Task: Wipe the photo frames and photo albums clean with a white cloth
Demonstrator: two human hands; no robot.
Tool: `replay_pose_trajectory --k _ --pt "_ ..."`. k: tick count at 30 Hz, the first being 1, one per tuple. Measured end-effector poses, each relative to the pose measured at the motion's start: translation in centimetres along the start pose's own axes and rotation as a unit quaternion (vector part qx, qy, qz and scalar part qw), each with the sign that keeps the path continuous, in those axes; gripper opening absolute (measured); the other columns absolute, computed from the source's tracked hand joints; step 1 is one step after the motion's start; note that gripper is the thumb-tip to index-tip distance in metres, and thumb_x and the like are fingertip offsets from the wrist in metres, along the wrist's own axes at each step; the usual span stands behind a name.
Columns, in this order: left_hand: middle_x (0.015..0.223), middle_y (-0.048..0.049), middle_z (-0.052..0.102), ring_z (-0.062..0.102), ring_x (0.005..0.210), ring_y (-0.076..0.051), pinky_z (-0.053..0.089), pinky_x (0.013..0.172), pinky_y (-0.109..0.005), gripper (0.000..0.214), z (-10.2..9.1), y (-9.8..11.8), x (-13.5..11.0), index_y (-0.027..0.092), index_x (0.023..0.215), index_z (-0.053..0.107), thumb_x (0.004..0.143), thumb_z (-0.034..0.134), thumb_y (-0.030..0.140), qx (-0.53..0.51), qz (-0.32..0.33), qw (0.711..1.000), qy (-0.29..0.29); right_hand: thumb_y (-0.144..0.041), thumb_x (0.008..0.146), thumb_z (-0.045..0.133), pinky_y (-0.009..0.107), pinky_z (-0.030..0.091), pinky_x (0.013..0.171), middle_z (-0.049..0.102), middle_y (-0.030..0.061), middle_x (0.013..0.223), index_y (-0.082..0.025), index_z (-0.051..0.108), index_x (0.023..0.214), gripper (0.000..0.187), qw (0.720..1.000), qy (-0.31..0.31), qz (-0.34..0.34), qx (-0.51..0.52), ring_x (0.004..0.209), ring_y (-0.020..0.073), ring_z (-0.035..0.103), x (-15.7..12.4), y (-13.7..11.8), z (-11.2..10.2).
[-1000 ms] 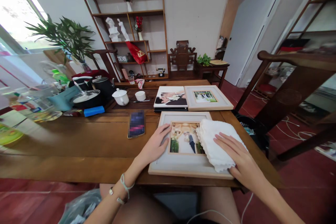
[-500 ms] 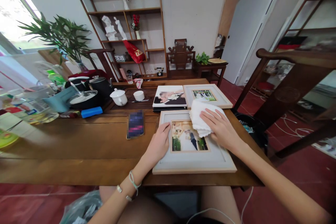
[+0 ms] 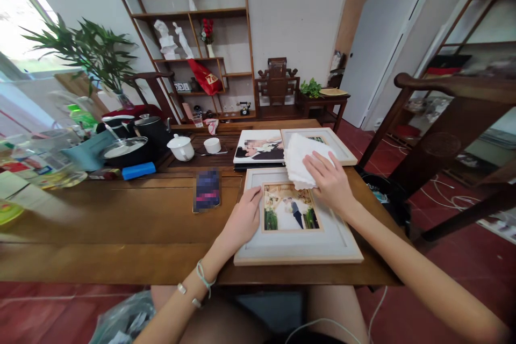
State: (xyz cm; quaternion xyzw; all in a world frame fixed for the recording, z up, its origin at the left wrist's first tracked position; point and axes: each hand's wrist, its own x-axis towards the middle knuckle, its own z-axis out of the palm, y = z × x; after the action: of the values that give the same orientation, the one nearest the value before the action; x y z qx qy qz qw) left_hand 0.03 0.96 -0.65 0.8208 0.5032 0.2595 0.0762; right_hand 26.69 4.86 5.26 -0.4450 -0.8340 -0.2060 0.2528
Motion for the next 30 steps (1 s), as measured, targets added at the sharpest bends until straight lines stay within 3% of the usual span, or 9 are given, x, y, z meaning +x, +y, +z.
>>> replay_pose_trajectory --k 4,7,13,22,26,30 --pt "0.139 -0.0159 0.047 0.043 0.132 -0.026 0.038 0.112 -0.045 0.043 -0.1 0.1 0.1 0.011 0.133 0.051 0.094 0.035 0.014 -0.007 -0.002 1.000 0.006 -0.016 0.073 0.058 0.055 0.022 0.114 0.055 0.0153 0.138 -0.012 0.065 0.110 0.037 0.992 -0.125 0.009 0.020 0.138 0.0351 0.035 0.3 -0.9 1.0" --pt "0.139 -0.0157 0.048 0.043 0.132 -0.026 0.038 0.112 -0.045 0.041 -0.1 0.2 0.1 0.011 0.133 0.051 0.097 0.034 0.019 -0.014 -0.005 1.000 0.004 -0.022 0.076 0.059 0.055 0.023 0.114 0.052 0.0179 0.140 -0.010 0.062 0.116 0.041 0.984 -0.173 0.034 0.032 0.139 0.0361 0.033 0.2 -1.3 1.4" --pt "0.139 -0.0124 0.050 0.045 0.131 -0.023 0.037 0.113 -0.042 0.038 -0.3 0.2 0.1 0.013 0.127 0.057 0.098 0.034 0.023 -0.038 -0.021 0.999 0.016 -0.018 0.077 0.057 0.055 0.020 0.114 0.047 0.0169 0.145 -0.014 0.046 0.140 0.065 0.981 -0.186 0.034 0.040 0.141 0.0339 0.031 -0.2 -1.5 1.3" --pt "0.134 -0.0092 0.057 0.052 0.125 -0.021 0.037 0.112 -0.043 0.037 -1.1 -0.8 0.5 0.016 0.119 0.063 0.097 0.035 0.023 -0.104 -0.018 0.994 -0.003 -0.013 0.073 0.055 0.056 0.024 0.113 0.054 0.0150 0.139 -0.011 0.057 0.131 0.058 0.979 -0.195 0.021 0.065 0.138 0.0339 0.037 -0.3 -1.3 1.4" --pt "0.136 -0.0110 0.054 0.048 0.129 -0.022 0.035 0.114 -0.043 0.038 -0.8 -0.5 0.2 0.014 0.125 0.059 0.095 0.036 0.020 -0.090 -0.019 0.996 0.013 -0.010 0.070 0.053 0.056 0.022 0.115 0.056 0.0152 0.137 -0.009 0.057 0.130 0.061 0.973 -0.214 0.006 0.088 0.138 0.0331 0.037 -1.5 -2.4 -0.2" --pt "0.140 -0.0122 0.051 0.044 0.132 -0.023 0.033 0.115 -0.044 0.040 -0.6 -0.1 -0.1 0.013 0.130 0.055 0.094 0.038 0.017 -0.070 -0.011 0.997 0.019 -0.010 0.065 0.051 0.056 0.024 0.115 0.060 0.0144 0.133 -0.010 0.059 0.129 0.064 0.968 -0.222 -0.003 0.120 0.136 0.0326 0.041 -4.6 -4.8 -3.0"
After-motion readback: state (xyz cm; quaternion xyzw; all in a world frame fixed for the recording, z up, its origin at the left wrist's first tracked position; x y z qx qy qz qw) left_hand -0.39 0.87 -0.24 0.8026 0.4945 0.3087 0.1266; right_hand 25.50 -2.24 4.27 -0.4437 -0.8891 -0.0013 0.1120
